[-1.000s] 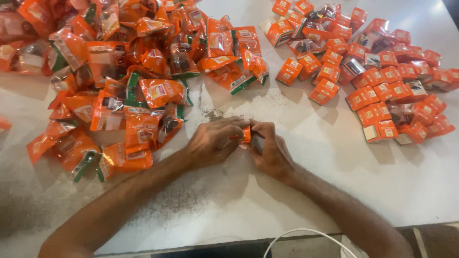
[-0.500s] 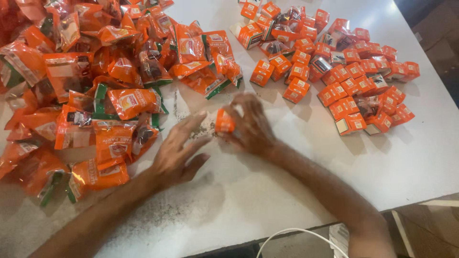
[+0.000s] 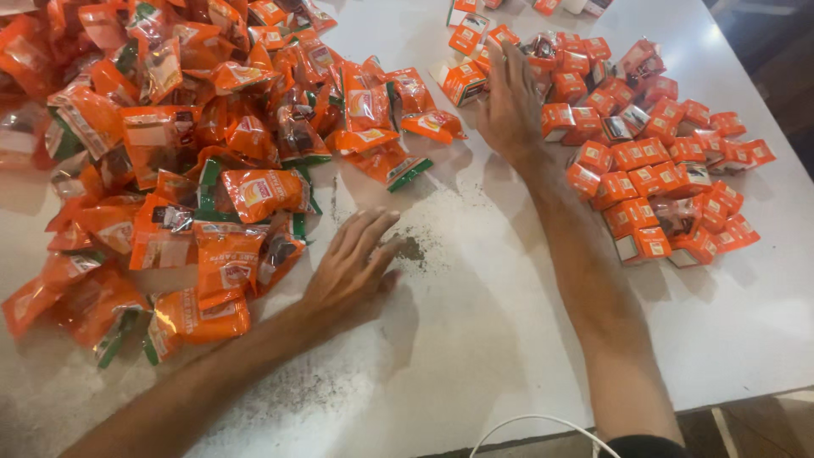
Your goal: The person picks flat folded cardboard boxes one at a time from a pile of orange packets and boxes, unfolds and presses the sides to open each into an open carton, and places the opened box onto a growing pile of assembled boxes on the table. A second person's hands occasionally handle boxes at the far side of the table.
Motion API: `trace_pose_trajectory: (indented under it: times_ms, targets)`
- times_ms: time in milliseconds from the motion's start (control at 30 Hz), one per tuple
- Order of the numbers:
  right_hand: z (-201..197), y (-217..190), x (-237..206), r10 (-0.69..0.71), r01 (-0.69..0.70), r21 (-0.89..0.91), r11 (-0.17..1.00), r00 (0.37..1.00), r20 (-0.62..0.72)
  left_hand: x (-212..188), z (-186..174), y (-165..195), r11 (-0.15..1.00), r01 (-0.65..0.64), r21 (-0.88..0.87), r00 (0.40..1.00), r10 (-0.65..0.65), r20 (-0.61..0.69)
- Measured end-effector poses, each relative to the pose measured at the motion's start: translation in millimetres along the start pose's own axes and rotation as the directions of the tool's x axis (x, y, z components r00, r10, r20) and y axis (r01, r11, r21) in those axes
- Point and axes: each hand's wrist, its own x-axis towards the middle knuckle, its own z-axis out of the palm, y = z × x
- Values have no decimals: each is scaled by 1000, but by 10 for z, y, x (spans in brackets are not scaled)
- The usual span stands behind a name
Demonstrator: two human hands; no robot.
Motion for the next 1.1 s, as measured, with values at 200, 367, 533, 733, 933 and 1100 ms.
trace_pose_trajectory:
  times_ms: [200,367,533,733,933,1100]
  targets:
    - [106,-453,397,174,-184,20,983,959,225,759,321,-485,934,190,302,921,-276,275]
    - [56,-395,136,42,-44,93,995,999,26,912,402,-818,948,-6,319,739,-211,639]
    - [-170,-197,-317,208,-280,147,949,901,380,512,278,-571,979,23,204,767,-148,624]
    - [-412,-541,-981,266,-254,589,767,961,68,195,3,-41,997,61,50,880,-77,468]
    - [-482,-1323,-1608,-59,30,709,705,998,16,-70,-209,223,945,31,-326,993,-65,-94]
    - [-804,-1296,-1442,-97,-66,654,754,973,210,-21,-233,277,904,-278,-325,931,169,-324]
